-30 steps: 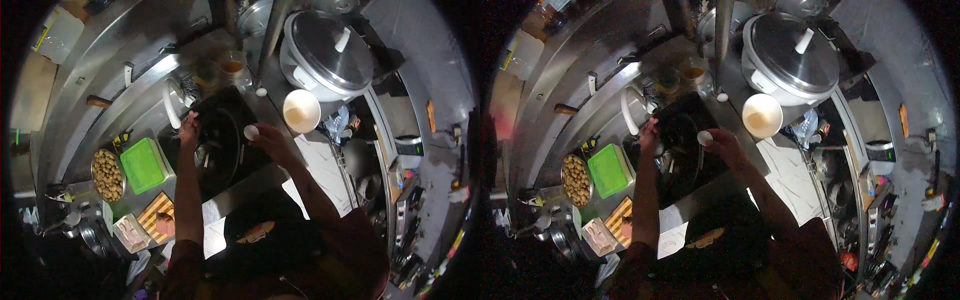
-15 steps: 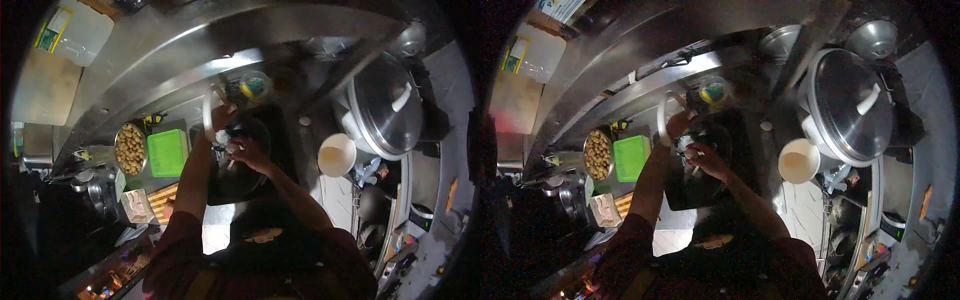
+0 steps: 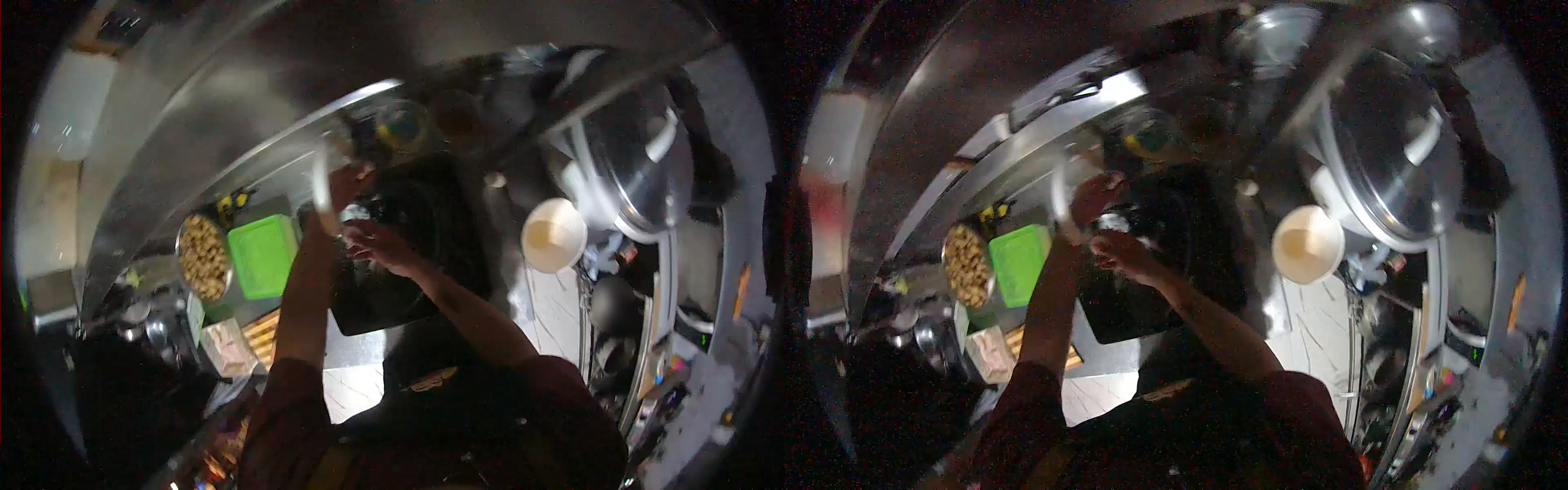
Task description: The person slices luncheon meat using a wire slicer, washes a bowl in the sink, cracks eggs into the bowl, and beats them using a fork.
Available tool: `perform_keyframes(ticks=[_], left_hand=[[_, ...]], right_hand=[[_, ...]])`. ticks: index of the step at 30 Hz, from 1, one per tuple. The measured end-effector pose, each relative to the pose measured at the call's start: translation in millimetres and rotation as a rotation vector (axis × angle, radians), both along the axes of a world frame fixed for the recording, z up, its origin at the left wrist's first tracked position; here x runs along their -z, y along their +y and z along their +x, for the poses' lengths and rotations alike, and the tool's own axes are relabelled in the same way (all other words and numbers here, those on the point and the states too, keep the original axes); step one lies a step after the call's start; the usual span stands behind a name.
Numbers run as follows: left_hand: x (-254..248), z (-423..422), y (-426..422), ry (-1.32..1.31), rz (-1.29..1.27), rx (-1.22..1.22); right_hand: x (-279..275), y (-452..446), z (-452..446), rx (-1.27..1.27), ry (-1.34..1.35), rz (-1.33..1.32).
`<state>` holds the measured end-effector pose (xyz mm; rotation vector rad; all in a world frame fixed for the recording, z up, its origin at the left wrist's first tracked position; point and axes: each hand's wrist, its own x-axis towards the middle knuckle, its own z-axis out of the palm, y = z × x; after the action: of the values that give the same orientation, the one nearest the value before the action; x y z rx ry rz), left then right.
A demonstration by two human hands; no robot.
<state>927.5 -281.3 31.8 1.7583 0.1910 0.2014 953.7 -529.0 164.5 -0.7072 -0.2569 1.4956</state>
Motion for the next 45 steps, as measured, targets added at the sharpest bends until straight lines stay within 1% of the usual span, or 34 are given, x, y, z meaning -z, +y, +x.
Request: perform_keyframes(ticks=[1, 3, 4, 5, 7, 9, 10, 11, 12, 13, 15, 16, 17, 18, 19, 21, 22, 24, 25, 26, 28, 29, 30, 31, 32, 34, 35, 37, 38, 40, 43, 45], left_hand=[[-6, 4, 0, -0.033, 0.169, 0.006], [-18, 10, -11, -0.057, -0.138, -0.156], [-30, 14, -19, 0.120, -0.607, -0.324], [-42, 18, -17, 0.316, -0.022, -0.267], [-15, 17, 12, 0.413, 0.702, -0.209], [-6, 28, 6, 0.432, 0.841, -0.289], [-42, 36, -15, 0.498, 0.861, -0.368], [-56, 35, -23, 0.545, 0.910, -0.403], [-71, 35, -31, 0.594, 0.957, -0.438], [-72, 34, -33, 0.616, 1.034, -0.428], [-88, 43, -47, 0.646, 0.973, -0.481], [-118, 47, -72, 0.658, 0.836, -0.538], [-137, 48, -87, 0.670, 0.701, -0.592], [-133, 48, -87, 0.628, 0.580, -0.657], [-119, 49, -82, 0.580, 0.460, -0.720], [-68, 41, -47, 0.538, 0.502, -0.641], [-32, 35, -13, 0.539, 0.658, -0.499], [-35, 22, -11, 0.583, 0.672, -0.358], [-69, 26, -36, 0.625, 0.536, -0.363], [-93, 28, -65, 0.660, 0.401, -0.369], [-78, 9, -101, 0.441, 0.495, -0.353], [-81, 0, -127, 0.325, 0.457, -0.342], [-102, -6, -169, 0.211, 0.345, -0.311], [-131, -6, -211, 0.176, 0.208, -0.269], [-167, -3, -249, 0.174, 0.081, -0.226], [-224, 13, -308, 0.412, -0.120, -0.152], [-241, 20, -325, 0.523, -0.220, -0.112], [-262, 31, -350, 0.488, -0.018, -0.035], [-267, 35, -357, 0.468, 0.083, 0.005], [-269, 41, -362, 0.406, 0.089, 0.055], [-278, 55, -371, 0.375, 0.107, 0.143], [-285, 64, -380, 0.348, 0.097, 0.180]], right_hand=[[12, -9, 4, 0.002, -0.062, 0.042], [20, -39, 11, -0.066, -0.758, -0.028], [21, -51, 13, -0.068, -0.816, -0.094], [23, -63, 14, -0.073, -0.870, -0.162], [22, -82, 24, 0.022, -0.421, -0.251], [-1, -113, 42, 0.068, -0.922, -0.204], [-11, -126, 47, 0.085, -1.168, -0.174], [-3, -134, 46, 0.047, -1.164, -0.194], [18, -141, 38, 0.009, -1.151, -0.213], [19, -148, 39, 0.024, -1.162, -0.247], [6, -168, 41, 0.094, -1.191, -0.328], [-3, -181, 40, 0.145, -1.207, -0.377], [0, -191, 38, 0.177, -1.182, -0.379], [5, -199, 39, 0.211, -1.159, -0.381], [8, -204, 41, 0.248, -1.138, -0.380], [7, -214, 44, 0.226, -1.158, -0.357], [5, -218, 47, 0.209, -1.169, -0.344], [-14, -225, 50, 0.257, -1.115, -0.351], [-26, -229, 49, 0.276, -1.082, -0.354], [-33, -233, 50, 0.263, -0.993, -0.386], [-44, -238, 54, 0.239, -0.813, -0.441], [-52, -242, 56, 0.290, -0.768, -0.410], [-60, -248, 58, 0.343, -0.722, -0.383], [-67, -254, 61, 0.394, -0.677, -0.360], [-73, -259, 64, 0.397, -0.690, -0.397], [-80, -269, 71, 0.393, -0.725, -0.474], [-82, -273, 72, 0.418, -0.698, -0.455], [-86, -281, 74, 0.474, -0.649, -0.414], [-88, -286, 76, 0.494, -0.725, -0.425], [-97, -295, 82, 0.536, -0.879, -0.450], [-121, -313, 92, 0.539, -0.975, -0.519], [-125, -322, 96, 0.609, -1.070, -0.505]])
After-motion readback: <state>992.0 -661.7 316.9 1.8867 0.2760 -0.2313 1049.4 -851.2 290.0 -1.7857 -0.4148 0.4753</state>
